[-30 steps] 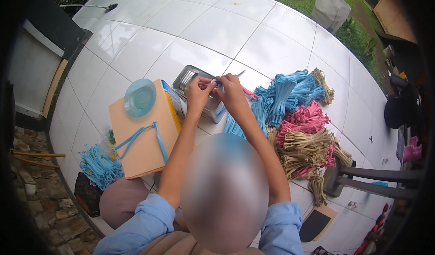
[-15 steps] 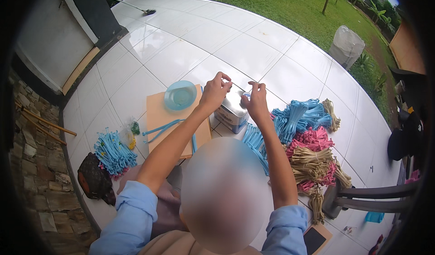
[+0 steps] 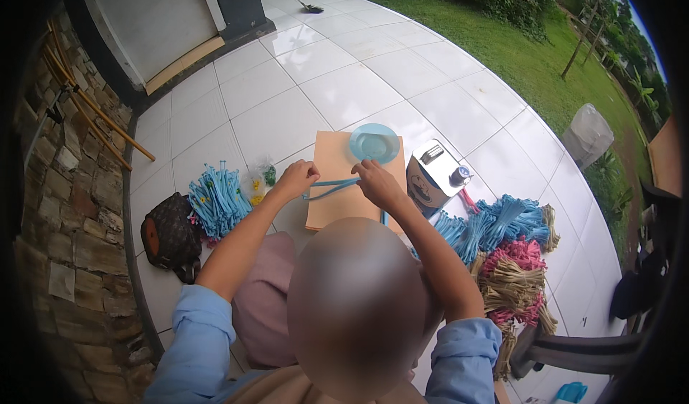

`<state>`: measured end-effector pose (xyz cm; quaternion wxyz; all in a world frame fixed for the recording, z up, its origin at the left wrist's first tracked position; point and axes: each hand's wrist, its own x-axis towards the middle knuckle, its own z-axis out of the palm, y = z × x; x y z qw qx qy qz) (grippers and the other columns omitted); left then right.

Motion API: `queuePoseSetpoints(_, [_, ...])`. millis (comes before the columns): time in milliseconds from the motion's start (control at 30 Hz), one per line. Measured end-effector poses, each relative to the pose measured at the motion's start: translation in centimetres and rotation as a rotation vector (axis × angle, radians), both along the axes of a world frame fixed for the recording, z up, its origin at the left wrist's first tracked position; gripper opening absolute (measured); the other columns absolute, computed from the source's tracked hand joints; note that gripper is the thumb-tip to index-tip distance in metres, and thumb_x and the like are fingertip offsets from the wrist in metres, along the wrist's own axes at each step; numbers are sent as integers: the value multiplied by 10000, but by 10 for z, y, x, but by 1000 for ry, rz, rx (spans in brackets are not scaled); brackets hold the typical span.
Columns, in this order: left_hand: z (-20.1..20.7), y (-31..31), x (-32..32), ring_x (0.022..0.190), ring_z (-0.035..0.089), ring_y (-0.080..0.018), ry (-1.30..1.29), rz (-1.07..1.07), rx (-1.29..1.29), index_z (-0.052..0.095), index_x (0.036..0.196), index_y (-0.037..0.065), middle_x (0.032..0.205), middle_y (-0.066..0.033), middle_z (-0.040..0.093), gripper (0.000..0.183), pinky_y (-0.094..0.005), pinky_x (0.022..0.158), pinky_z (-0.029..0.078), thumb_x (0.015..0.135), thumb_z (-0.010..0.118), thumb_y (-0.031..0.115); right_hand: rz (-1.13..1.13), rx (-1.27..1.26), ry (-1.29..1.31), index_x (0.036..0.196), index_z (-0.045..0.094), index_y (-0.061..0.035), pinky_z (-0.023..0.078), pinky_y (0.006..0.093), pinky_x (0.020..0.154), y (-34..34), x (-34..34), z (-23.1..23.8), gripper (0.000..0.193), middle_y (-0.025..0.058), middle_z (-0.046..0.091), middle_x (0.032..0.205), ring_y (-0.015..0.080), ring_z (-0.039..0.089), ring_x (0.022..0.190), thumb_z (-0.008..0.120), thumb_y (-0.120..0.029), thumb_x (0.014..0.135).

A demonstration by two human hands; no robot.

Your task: The person applies adhesive to blue shoe straps and attaches small green and yellow decorative elements to them before sorting the pieces into piles.

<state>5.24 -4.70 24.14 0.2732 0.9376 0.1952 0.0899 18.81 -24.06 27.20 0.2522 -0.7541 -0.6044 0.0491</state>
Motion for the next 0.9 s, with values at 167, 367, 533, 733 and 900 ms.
queuePoseSetpoints(167, [-11, -13, 19, 907, 527, -270, 65, -138, 54, 573, 868, 54, 916, -109, 542, 166, -353, 806, 444, 743, 588, 161, 81, 63, -218, 917, 548, -38, 427, 367, 791, -2, 9, -29, 225, 92, 520, 936, 267, 495, 894, 604, -33, 699])
queuePoseSetpoints(367, [-13, -8, 35, 838, 556, -275, 183, -266, 73, 533, 792, 58, 856, -113, 567, 119, -361, 746, 456, 748, 593, 151, 89, -60, -234, 991, 494, -38, 414, 362, 785, 4, 10, -40, 331, 105, 508, 941, 266, 493, 917, 609, -23, 681])
queuePoseSetpoints(533, [36, -21, 37, 792, 601, -311, 1, -306, -102, 519, 831, 48, 810, -138, 620, 122, -411, 704, 466, 763, 592, 119, -35, 104, 167, 1099, 393, -34, 427, 358, 784, -16, 17, -28, 428, 110, 488, 960, 257, 503, 929, 595, -56, 722])
queuePoseSetpoints(733, [105, -53, 34, 795, 553, -206, -314, -513, 193, 546, 875, 83, 782, -22, 602, 112, -347, 813, 383, 786, 593, 134, -173, 343, 747, 1193, 333, -28, 420, 319, 872, -52, 26, 4, 398, 150, 478, 1172, 211, 509, 1037, 502, -155, 856])
queuePoseSetpoints(900, [126, -73, 37, 890, 517, -189, -378, -594, 287, 551, 917, 99, 873, -4, 583, 173, -380, 888, 328, 765, 624, 135, -105, 272, 893, 1120, 399, -43, 429, 235, 554, -74, 4, 35, 307, 82, 611, 757, 125, 569, 653, 522, -205, 891])
